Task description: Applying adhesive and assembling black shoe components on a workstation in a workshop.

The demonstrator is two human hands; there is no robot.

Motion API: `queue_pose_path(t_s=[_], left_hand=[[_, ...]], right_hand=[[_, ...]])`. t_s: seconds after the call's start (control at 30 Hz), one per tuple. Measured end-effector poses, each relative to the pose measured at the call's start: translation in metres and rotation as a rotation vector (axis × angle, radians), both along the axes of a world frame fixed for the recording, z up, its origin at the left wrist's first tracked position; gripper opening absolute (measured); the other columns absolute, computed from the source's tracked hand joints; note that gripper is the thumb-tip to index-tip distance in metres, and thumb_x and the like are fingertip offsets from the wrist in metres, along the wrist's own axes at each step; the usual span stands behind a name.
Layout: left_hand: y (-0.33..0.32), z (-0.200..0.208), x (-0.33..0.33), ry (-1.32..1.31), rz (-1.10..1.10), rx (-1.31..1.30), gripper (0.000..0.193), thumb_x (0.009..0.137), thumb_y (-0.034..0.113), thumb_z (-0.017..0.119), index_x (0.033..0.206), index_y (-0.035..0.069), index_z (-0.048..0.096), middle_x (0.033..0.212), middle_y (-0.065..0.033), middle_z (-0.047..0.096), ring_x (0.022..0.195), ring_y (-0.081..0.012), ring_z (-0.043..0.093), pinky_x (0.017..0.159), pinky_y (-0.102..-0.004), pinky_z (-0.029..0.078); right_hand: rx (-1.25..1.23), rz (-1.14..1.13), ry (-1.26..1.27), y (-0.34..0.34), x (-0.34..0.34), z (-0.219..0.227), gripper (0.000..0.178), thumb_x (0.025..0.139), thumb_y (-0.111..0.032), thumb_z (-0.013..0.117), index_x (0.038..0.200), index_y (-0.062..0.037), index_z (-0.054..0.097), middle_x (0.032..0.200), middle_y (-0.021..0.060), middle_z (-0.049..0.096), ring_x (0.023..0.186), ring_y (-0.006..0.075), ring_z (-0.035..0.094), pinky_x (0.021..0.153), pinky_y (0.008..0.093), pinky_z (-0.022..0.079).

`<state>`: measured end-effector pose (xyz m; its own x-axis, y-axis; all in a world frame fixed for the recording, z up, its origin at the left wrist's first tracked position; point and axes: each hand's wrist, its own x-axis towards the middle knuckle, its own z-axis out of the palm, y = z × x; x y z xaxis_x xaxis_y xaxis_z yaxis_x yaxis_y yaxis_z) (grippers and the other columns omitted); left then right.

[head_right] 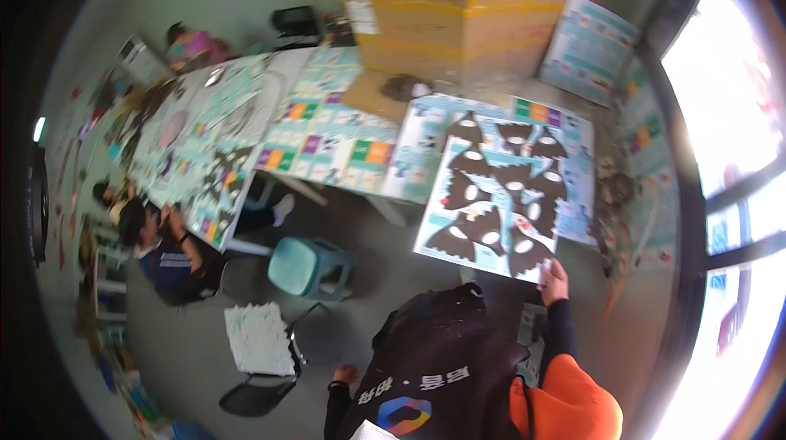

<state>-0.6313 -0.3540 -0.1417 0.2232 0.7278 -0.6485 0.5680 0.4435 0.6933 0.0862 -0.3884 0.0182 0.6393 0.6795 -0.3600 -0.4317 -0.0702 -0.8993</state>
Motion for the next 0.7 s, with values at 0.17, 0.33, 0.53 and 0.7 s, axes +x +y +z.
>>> queue_pose_path(t_s=[0.17,0.33,0.53,0.7], left_hand=[[0.026,0.056,0.068,0.105,0.213,-0.146,0.019,0.09,0.021,0.056,0.1,0.007,0.064,0.087,-0.0085,0.069,0.074,-0.0203,0.066,0.064,-0.0341,0.053],[-0.011,0.08,0.062,-0.121,0.473,-0.18,0.025,0.089,0.016,0.058,0.109,0.002,0.061,0.09,-0.0123,0.069,0.07,-0.0208,0.066,0.061,-0.0326,0.052],[-0.035,0.053,0.026,-0.067,0.299,-0.137,0.024,0.089,0.02,0.055,0.108,0.006,0.059,0.086,-0.009,0.069,0.07,-0.0188,0.066,0.06,-0.0302,0.052],[-0.041,0.097,0.057,-0.073,0.687,-0.446,0.021,0.091,0.016,0.046,0.108,0.011,0.057,0.083,-0.0073,0.066,0.068,-0.0197,0.063,0.057,-0.0329,0.05]], right_hand=[[0.067,0.04,-0.063,-0.02,0.003,0.047,0.03,0.092,-0.006,0.05,0.122,-0.009,0.052,0.09,-0.0019,0.062,0.059,0.005,0.054,0.04,0.0204,0.036],[0.135,0.141,0.011,0.006,-0.018,0.098,0.025,0.092,-0.004,0.051,0.116,-0.0099,0.053,0.088,-0.0011,0.062,0.058,0.006,0.055,0.039,0.0204,0.038],[0.141,0.357,0.013,0.138,-0.049,0.124,0.024,0.092,-0.004,0.052,0.116,-0.0099,0.051,0.087,0.0009,0.062,0.059,0.0076,0.056,0.039,0.0215,0.04],[0.123,0.402,0.056,0.209,-0.065,0.137,0.038,0.092,-0.004,0.053,0.128,-0.0086,0.042,0.092,0.0042,0.063,0.066,0.0116,0.059,0.043,0.0243,0.043]])
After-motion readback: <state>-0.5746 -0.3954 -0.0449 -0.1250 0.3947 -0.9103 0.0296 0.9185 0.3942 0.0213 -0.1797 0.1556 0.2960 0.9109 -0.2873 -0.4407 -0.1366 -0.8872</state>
